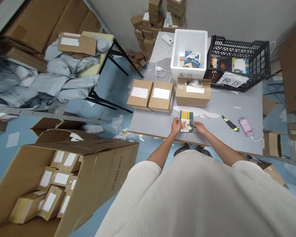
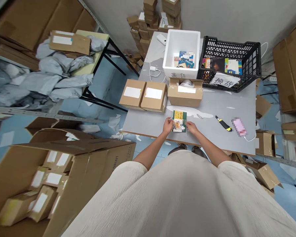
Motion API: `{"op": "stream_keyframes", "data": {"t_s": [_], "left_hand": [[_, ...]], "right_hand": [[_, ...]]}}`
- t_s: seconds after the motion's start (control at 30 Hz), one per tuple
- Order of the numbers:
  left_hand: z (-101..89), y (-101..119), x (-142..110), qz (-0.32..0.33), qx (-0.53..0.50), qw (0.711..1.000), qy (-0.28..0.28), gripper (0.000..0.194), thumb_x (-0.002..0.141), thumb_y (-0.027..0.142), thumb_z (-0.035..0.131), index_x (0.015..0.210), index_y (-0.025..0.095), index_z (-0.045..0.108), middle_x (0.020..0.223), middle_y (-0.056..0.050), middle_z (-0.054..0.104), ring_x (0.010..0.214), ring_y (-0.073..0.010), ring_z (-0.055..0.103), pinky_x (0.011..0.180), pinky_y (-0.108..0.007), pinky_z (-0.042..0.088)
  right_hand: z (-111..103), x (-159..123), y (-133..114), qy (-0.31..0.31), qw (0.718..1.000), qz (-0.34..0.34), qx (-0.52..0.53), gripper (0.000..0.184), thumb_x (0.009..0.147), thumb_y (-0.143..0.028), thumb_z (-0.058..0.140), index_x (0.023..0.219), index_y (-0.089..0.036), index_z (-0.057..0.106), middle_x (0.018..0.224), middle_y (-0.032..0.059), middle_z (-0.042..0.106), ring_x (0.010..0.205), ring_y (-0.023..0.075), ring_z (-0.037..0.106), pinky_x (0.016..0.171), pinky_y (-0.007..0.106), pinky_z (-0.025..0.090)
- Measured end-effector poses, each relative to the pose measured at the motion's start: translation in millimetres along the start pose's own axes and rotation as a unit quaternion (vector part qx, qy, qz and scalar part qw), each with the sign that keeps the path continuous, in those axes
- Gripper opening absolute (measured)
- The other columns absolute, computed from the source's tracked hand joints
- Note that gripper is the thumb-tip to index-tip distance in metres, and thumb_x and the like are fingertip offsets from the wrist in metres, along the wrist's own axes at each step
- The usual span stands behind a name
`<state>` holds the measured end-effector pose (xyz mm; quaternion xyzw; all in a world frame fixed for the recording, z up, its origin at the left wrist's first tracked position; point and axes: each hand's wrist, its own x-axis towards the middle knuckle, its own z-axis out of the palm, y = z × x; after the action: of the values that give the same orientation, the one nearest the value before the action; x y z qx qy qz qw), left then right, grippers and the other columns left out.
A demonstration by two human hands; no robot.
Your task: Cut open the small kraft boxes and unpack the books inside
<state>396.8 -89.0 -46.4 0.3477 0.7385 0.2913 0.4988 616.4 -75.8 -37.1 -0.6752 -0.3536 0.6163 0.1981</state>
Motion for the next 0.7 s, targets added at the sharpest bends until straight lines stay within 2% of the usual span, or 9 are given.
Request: {"op": "stream_keyframes", "data": {"t_s": [0.1,0.23,0.37,0.5,0.6,0.7], "left_hand": [[-0.6,-13,7,-0.015,0.001,0.999,-0.032,0.052,0.098,0.030,0.064,0.149,0.026,0.060,0.140,-0.010,0.078,0.132,-0.0236,0.073,0.112,-0.037,0.056],[-1.5,-28,10,0.005,0.007,0.999,-0.049,0.050,0.090,0.024,0.068,0.140,0.022,0.068,0.148,-0.014,0.074,0.143,-0.0284,0.068,0.120,-0.041,0.052],[-3.5,-35,13,-0.019,0.003,0.998,-0.052,0.053,0.086,0.024,0.072,0.138,0.021,0.069,0.150,-0.016,0.072,0.141,-0.0308,0.069,0.120,-0.044,0.053],[-2.1,-39,16,-0.043,-0.015,0.998,-0.051,0.057,0.084,0.022,0.075,0.141,0.019,0.067,0.151,-0.018,0.071,0.139,-0.0293,0.070,0.116,-0.042,0.056],[0.0,-41,19,-0.050,-0.024,0.998,-0.035,0.059,0.082,0.021,0.080,0.139,0.019,0.067,0.143,-0.016,0.075,0.131,-0.0272,0.074,0.110,-0.039,0.058],[1.9,-45,19,-0.044,-0.012,0.998,-0.038,0.050,0.082,0.022,0.081,0.131,0.018,0.070,0.121,-0.012,0.081,0.116,-0.0260,0.078,0.105,-0.038,0.060]], "right_hand": [[4,5,9,0.014,1.000,0.005,-0.008,0.026,0.079,-0.037,0.081,0.101,-0.024,0.078,0.110,0.0072,0.082,0.109,0.0271,0.073,0.094,0.038,0.059],[10,8,13,0.021,0.999,0.021,-0.024,0.037,0.077,-0.031,0.076,0.113,-0.024,0.079,0.126,0.0076,0.082,0.118,0.0273,0.072,0.102,0.040,0.058],[14,8,10,0.018,0.999,0.033,-0.032,0.044,0.078,-0.032,0.078,0.120,-0.022,0.079,0.133,0.0090,0.081,0.121,0.0279,0.072,0.098,0.037,0.059],[15,7,7,0.024,0.999,0.036,-0.032,0.047,0.077,-0.034,0.083,0.123,-0.022,0.079,0.135,0.0102,0.080,0.120,0.0282,0.073,0.093,0.034,0.059],[13,7,5,0.024,0.999,0.043,-0.023,0.044,0.079,-0.034,0.082,0.120,-0.022,0.078,0.134,0.0106,0.080,0.116,0.0266,0.074,0.089,0.032,0.059],[12,7,5,0.018,0.999,0.046,-0.015,0.039,0.080,-0.035,0.083,0.116,-0.022,0.078,0.128,0.0101,0.082,0.112,0.0255,0.075,0.085,0.031,0.059]]}}
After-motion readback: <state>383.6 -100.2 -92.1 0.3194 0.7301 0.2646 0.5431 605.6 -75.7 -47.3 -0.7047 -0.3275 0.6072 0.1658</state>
